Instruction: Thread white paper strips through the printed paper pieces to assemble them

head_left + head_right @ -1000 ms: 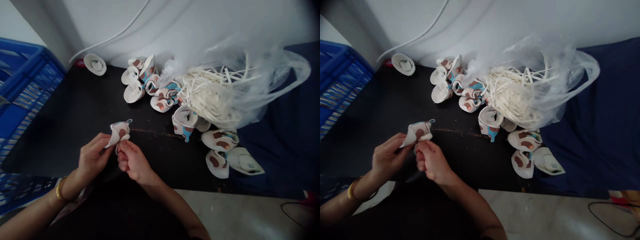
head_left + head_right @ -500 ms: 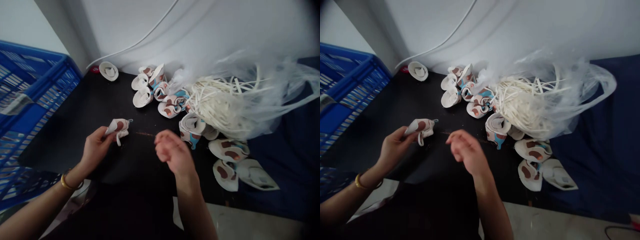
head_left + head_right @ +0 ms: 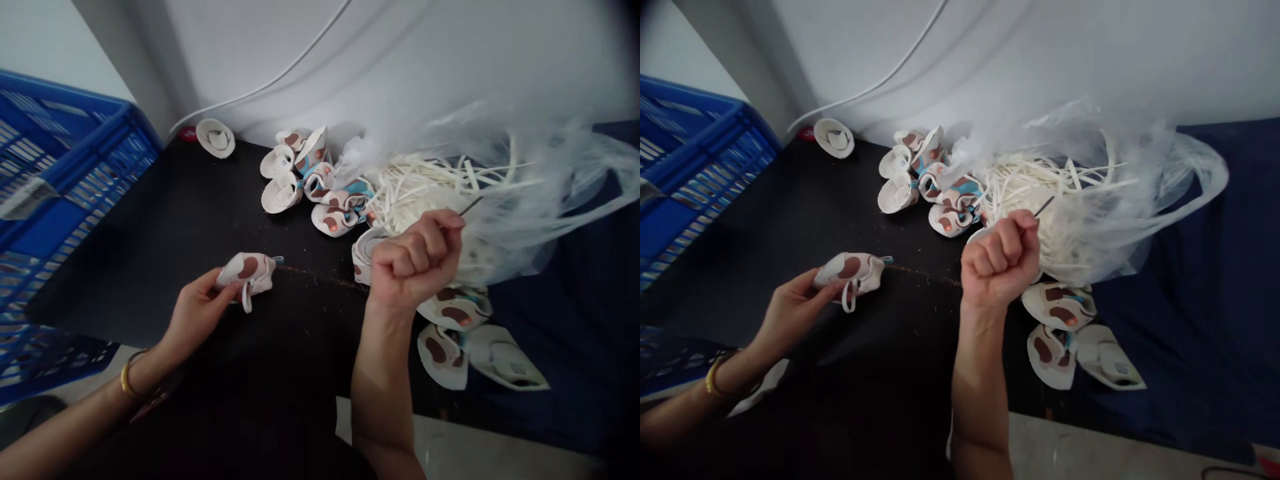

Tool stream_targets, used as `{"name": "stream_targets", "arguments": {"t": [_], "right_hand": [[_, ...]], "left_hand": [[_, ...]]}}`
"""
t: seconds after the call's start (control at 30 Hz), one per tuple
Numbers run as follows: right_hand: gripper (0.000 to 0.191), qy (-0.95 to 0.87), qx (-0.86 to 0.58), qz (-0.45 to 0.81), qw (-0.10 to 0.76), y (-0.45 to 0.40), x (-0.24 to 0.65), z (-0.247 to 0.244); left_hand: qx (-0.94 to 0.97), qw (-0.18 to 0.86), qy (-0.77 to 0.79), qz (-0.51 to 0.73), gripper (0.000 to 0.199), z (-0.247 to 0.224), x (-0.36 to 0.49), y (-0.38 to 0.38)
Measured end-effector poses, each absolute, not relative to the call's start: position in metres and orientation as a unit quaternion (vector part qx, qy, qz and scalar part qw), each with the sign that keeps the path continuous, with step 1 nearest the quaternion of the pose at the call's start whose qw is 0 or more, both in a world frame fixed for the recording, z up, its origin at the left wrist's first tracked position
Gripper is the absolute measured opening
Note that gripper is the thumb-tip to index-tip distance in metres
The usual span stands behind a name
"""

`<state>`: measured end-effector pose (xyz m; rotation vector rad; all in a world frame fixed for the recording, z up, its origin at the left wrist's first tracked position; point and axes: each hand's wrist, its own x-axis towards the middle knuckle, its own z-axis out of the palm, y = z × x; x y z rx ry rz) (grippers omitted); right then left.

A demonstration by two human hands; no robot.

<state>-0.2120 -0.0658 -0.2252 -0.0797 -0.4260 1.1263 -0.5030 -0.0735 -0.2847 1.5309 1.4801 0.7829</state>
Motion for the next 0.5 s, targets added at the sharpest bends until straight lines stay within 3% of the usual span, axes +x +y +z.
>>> {"name": "stream_targets", "arguments": {"t": [0.1, 0.2, 0.3, 0.37, 0.5], "right_hand": [[0.022, -0.256, -0.138, 0.481, 0.827, -0.055, -0.195, -0.219], [0.014, -0.364, -0.279, 0.442, 0.771, -0.057, -0.206, -0.220], [0.004, -0.536, -0.385, 0.435, 0.612, -0.074, -0.242, -0.230], [0.012, -0.638, -0.427, 0.434, 0.472, -0.088, -0.266, -0.238], [0.014, -0.700, -0.480, 0.446, 0.285, -0.099, -0.285, -0.247]], "left_hand": [[0.625, 0.450, 0.567, 0.291, 0.027, -0.287, -0.496, -0.079], [0.725, 0.393, 0.479, 0.300, 0.017, -0.289, -0.492, -0.083], [0.847, 0.248, 0.336, 0.328, 0.018, -0.290, -0.497, -0.086], [0.893, 0.168, 0.266, 0.322, 0.026, -0.292, -0.503, -0.087], [0.922, 0.120, 0.225, 0.292, 0.031, -0.303, -0.517, -0.090]]}}
